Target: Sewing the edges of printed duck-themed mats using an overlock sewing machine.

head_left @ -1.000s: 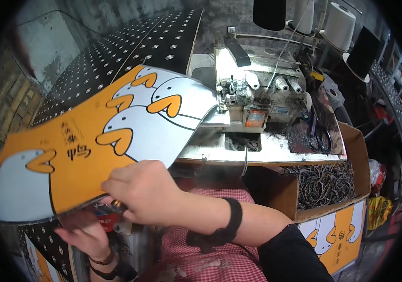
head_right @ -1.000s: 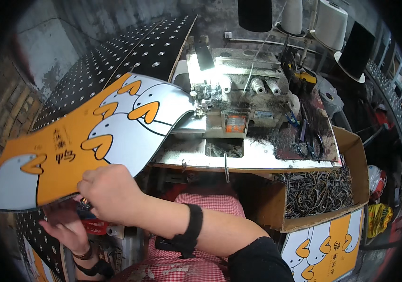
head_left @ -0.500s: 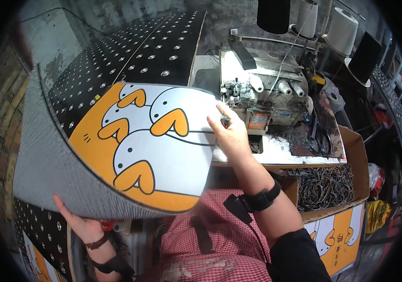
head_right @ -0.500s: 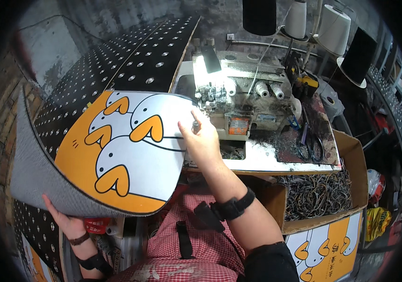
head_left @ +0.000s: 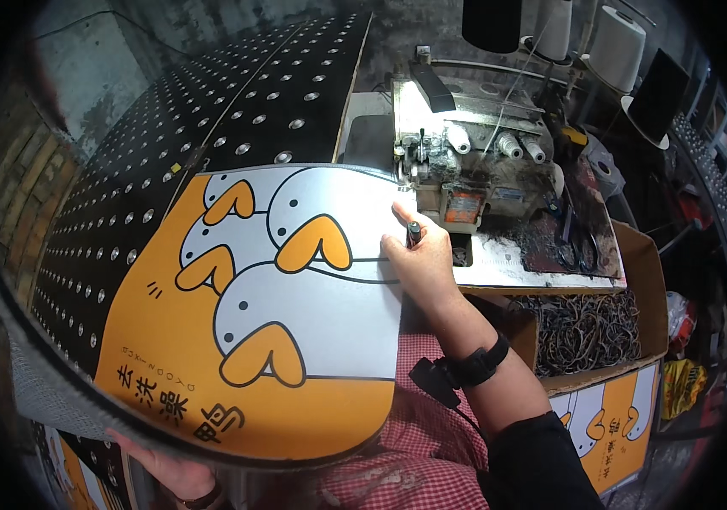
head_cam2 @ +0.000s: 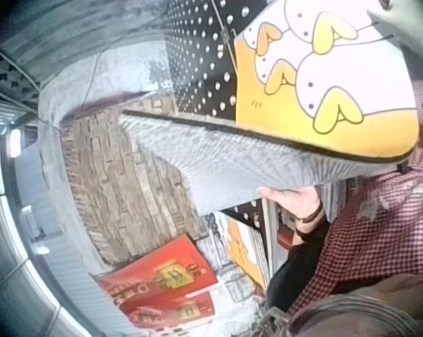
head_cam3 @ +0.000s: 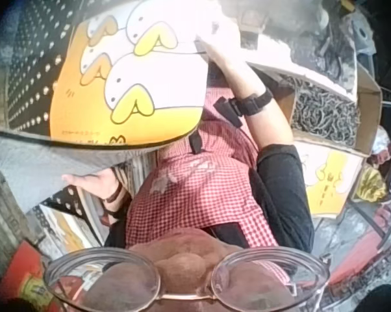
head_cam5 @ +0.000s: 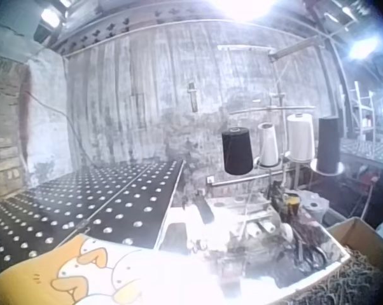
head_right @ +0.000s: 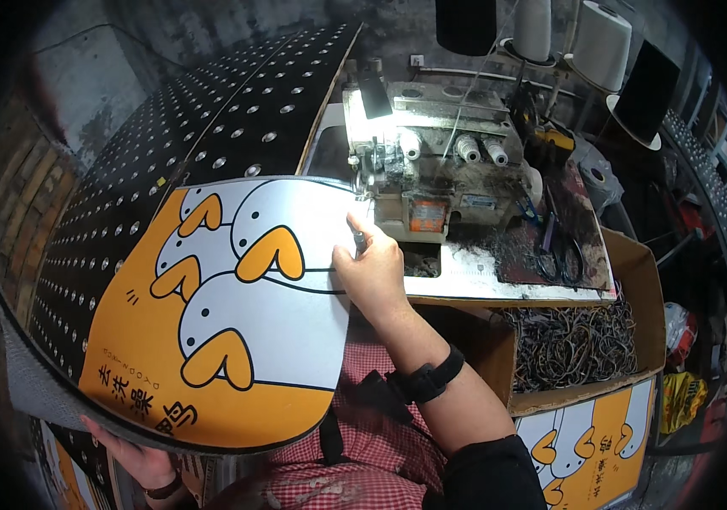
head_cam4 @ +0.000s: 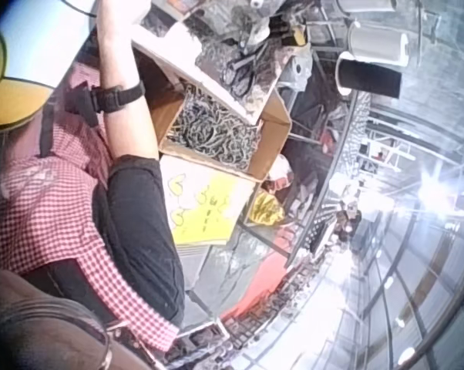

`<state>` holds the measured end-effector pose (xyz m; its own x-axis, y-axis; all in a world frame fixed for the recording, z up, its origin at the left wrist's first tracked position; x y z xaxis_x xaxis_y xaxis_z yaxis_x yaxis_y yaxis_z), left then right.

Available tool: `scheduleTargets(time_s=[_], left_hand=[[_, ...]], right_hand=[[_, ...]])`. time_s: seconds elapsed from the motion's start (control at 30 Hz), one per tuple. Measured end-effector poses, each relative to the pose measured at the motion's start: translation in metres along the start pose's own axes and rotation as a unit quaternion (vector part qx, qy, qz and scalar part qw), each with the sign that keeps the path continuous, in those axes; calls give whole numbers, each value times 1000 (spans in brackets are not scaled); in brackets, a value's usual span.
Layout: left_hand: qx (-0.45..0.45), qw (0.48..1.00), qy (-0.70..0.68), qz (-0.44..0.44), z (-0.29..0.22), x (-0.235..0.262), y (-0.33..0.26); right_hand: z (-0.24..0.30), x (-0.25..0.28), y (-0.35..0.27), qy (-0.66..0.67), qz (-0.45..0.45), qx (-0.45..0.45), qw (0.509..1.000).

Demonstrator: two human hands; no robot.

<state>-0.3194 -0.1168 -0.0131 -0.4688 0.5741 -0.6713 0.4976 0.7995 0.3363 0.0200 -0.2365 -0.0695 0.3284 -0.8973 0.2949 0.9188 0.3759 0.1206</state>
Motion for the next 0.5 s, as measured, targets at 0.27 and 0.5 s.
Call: scheduleTargets(time_s=[0.27,0.5], left_hand=[[-89,974,75,-196,44,3,12],[11,986,126,-111,75,6,42]], right_hand=[[-10,8,-8,32,-5,-17,999],[-9,20,-61,77,38,8,996]])
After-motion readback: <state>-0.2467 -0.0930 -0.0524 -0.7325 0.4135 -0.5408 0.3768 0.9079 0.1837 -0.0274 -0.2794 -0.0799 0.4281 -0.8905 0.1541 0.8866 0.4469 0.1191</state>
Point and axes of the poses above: each hand's wrist, its own y-axis towards the middle knuckle, its own x-axis out of the back of the hand, z = x × y, the point moved 2 cm from there along y, towards the middle knuckle, and after that the axes turned 8 degrees about -x, right-handed, at the moved point
